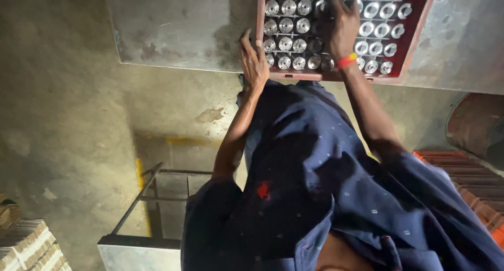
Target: The person repeatedly picks small cylindrical metal parts from a red tray and places them into a grid of circular indentations on a metal surface. The person uses both hands to handle and position the parts, working systematically across the grid.
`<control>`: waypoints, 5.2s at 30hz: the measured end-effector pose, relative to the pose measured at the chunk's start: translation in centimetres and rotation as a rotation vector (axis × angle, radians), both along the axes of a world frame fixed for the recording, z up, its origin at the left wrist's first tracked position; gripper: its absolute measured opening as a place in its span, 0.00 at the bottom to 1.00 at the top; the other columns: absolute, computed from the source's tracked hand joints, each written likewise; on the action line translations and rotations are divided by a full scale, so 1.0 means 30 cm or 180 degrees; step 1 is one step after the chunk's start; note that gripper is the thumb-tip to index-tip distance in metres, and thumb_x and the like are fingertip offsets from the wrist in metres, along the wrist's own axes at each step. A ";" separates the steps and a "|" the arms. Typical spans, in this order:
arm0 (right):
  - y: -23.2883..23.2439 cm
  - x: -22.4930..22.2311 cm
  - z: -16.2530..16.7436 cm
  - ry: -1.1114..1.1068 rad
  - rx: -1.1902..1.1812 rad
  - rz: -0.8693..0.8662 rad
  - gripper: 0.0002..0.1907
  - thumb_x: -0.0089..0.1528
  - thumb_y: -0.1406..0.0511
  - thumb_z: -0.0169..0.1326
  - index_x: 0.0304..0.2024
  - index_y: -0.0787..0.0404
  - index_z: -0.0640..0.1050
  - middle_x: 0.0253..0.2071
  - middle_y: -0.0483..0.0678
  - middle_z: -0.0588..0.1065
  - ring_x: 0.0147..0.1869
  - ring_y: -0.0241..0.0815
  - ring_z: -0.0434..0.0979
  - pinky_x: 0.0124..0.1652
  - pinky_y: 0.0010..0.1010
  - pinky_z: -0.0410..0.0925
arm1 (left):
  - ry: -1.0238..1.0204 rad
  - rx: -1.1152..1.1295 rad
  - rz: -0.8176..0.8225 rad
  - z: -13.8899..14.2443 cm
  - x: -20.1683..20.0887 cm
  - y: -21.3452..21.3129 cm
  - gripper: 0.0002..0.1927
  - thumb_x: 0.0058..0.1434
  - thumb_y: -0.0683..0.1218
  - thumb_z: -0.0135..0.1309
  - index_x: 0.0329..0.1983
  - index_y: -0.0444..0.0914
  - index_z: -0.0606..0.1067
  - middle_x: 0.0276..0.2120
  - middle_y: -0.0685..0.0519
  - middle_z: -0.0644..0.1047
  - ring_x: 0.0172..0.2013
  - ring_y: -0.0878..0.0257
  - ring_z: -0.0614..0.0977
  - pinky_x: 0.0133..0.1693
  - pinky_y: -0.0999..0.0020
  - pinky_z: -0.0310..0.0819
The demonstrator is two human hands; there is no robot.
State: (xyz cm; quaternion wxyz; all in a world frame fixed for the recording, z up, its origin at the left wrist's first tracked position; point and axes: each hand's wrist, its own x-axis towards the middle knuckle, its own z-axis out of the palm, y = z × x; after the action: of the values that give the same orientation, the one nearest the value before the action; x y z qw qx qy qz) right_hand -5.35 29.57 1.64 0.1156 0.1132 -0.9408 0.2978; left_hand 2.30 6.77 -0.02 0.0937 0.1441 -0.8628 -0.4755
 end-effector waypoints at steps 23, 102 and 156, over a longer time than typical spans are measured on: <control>0.061 0.152 -0.080 -0.0549 -0.0015 -0.0470 0.28 0.63 0.77 0.48 0.66 0.67 0.66 0.58 0.75 0.68 0.42 0.64 0.76 0.37 0.48 0.69 | 0.0076 0.0015 0.0001 -0.007 0.010 -0.005 0.22 0.78 0.52 0.39 0.67 0.34 0.62 0.60 0.33 0.70 0.60 0.34 0.73 0.60 0.46 0.67; 0.125 0.097 0.040 -0.0051 -0.0403 -0.0033 0.26 0.55 0.75 0.55 0.57 0.68 0.77 0.51 0.63 0.77 0.56 0.64 0.76 0.54 0.47 0.68 | -0.0110 -0.0016 0.0090 -0.027 0.018 -0.009 0.27 0.78 0.56 0.37 0.69 0.32 0.62 0.61 0.32 0.69 0.61 0.34 0.72 0.61 0.46 0.66; 0.375 -0.052 0.107 -0.0766 -0.4206 -0.0806 0.30 0.65 0.51 0.65 0.58 0.66 0.77 0.48 0.50 0.81 0.53 0.42 0.78 0.57 0.36 0.71 | -0.0110 -0.0038 0.0357 -0.039 0.033 0.019 0.26 0.78 0.55 0.38 0.67 0.30 0.62 0.60 0.29 0.69 0.60 0.31 0.71 0.60 0.45 0.65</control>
State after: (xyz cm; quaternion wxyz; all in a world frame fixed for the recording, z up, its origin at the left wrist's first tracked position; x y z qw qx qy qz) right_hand -6.90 40.82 4.84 0.0889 -0.1260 -0.5739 0.8043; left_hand 3.28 7.33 -1.20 0.1062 0.1998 -0.8576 -0.4618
